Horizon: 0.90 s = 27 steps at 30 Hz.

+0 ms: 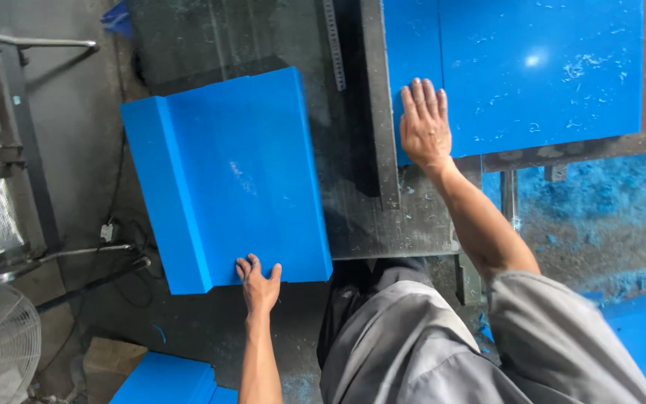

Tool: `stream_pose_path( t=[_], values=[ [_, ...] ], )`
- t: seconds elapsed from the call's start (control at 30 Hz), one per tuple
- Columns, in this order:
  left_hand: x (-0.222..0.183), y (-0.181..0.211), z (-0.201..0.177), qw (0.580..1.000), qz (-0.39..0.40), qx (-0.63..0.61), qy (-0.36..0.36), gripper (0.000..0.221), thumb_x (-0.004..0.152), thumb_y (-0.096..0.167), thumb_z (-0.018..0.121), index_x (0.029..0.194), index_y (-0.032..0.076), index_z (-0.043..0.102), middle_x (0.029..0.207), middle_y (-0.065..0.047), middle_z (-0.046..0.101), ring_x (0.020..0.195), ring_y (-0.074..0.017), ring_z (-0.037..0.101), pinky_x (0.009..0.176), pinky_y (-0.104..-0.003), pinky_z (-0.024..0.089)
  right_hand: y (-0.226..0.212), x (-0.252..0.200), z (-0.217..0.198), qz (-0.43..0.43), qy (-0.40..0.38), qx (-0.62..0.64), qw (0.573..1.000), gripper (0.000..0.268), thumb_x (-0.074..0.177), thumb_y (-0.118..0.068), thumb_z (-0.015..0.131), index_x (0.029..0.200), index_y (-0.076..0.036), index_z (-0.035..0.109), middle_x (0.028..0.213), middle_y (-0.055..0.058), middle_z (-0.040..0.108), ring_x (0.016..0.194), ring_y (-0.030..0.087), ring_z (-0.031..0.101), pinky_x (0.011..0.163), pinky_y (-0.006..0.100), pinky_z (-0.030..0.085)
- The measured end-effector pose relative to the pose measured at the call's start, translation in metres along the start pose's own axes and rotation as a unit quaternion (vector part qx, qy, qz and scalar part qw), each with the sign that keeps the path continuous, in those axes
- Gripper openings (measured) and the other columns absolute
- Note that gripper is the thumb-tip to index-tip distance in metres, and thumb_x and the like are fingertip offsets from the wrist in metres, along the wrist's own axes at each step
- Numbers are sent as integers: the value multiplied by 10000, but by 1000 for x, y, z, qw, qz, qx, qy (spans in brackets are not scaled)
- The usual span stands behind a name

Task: Cutting blue plastic foam blocks into smaller rectangular pieces using a table saw.

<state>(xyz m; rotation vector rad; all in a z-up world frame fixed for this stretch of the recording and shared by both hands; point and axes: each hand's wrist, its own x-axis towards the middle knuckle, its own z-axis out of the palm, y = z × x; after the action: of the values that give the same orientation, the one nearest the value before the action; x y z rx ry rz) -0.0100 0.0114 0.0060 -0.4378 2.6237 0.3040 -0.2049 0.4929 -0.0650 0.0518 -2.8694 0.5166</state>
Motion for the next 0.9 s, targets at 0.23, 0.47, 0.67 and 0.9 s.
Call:
stream_pose_path(
  t=[0.23, 0.47, 0.67, 0.9],
  values=[
    [4, 0, -5, 1000, 9, 1, -12, 895, 919, 463, 676, 1553, -46, 300, 1624, -369, 150, 1535, -486, 131, 1209, -503, 280, -27, -33, -28, 19, -24, 3, 1000, 511, 1064, -194, 478, 1564, -87, 484, 1651, 236, 378, 1559, 392, 289, 1266, 578, 172],
    [7, 0, -7, 999, -3, 18, -37, 895, 916, 488, 653, 1552, -34, 300, 1628, -363, 142, 1536, -476, 132, 1198, -508, 305, -42, -90, -39, 15, -31, -29, 999, 522, 1048, -217, 512, 1565, -148, 495, 1648, 203, 398, 1549, 386, 313, 1260, 572, 196],
    [7, -1, -10, 999, 10, 13, -38, 908, 923, 484, 659, 1554, -54, 289, 1620, -379, 135, 1535, -490, 118, 1192, -514, 304, -72, -182, -62, 45, -86, 0, 995, 526, 1032, -290, 529, 1544, -181, 479, 1637, 165, 399, 1537, 376, 311, 1240, 589, 179],
    [12, -13, -3, 999, 34, 7, -28, 900, 926, 511, 627, 1550, -56, 310, 1617, -384, 165, 1527, -507, 143, 1193, -532, 304, -99, -203, -58, 222, -29, 34, 974, 936, 801, -534, 779, 1592, -224, 383, 1672, 252, 212, 1490, 470, 285, 1124, 660, 255]
  ],
)
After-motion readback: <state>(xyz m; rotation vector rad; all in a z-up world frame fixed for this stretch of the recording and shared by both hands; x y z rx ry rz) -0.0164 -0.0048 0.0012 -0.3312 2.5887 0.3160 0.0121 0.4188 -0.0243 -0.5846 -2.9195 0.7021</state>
